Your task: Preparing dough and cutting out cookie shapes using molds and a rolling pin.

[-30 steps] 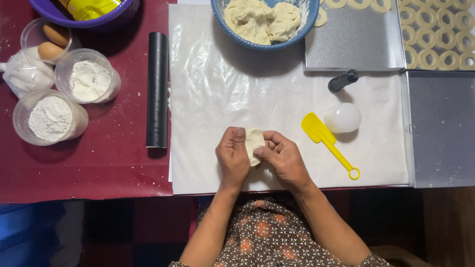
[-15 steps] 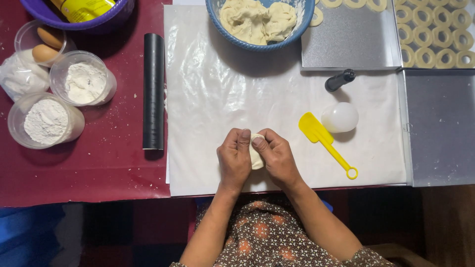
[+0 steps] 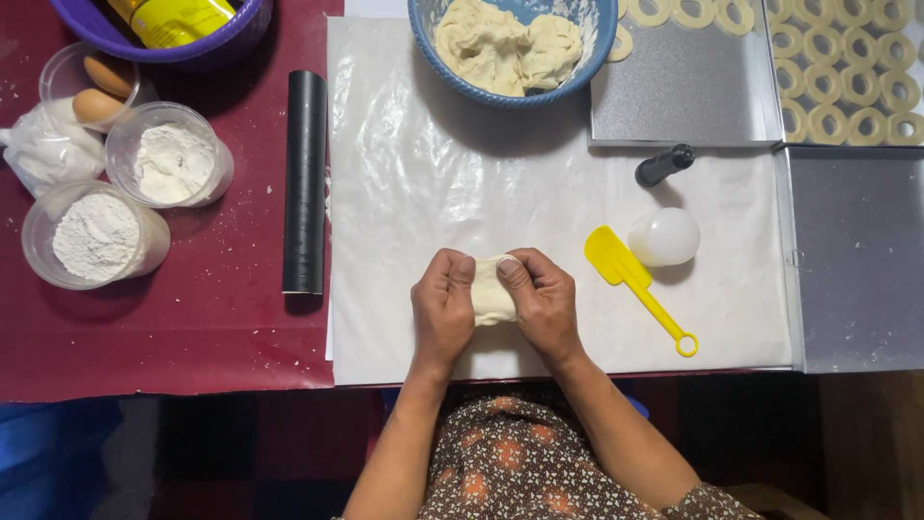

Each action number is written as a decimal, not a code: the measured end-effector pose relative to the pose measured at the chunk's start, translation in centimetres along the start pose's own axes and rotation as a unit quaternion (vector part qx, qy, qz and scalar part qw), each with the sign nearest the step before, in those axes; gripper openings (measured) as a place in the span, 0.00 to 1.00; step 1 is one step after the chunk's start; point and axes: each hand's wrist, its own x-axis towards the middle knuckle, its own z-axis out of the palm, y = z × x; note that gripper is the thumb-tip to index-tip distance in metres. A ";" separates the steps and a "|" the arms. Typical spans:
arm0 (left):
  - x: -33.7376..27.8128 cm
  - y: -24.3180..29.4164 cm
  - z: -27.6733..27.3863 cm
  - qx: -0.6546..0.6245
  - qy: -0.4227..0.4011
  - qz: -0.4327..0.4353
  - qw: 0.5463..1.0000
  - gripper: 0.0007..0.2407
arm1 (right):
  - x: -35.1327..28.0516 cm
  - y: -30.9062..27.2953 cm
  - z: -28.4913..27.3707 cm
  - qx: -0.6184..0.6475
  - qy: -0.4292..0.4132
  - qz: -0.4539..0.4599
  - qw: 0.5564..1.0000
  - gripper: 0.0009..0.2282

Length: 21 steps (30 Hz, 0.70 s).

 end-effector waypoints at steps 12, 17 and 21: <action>0.8 -1.3 0.5 -0.047 0.084 0.046 0.994 0.16 | 0.1 -0.3 0.7 0.010 0.010 0.006 1.000 0.10; 1.9 -0.6 -0.3 0.080 0.078 0.000 0.994 0.16 | 0.7 0.1 0.2 -0.034 0.007 -0.014 0.999 0.09; 3.2 1.0 -0.7 0.244 0.064 0.007 0.968 0.16 | 1.7 -0.5 0.0 -0.124 0.003 -0.010 0.992 0.11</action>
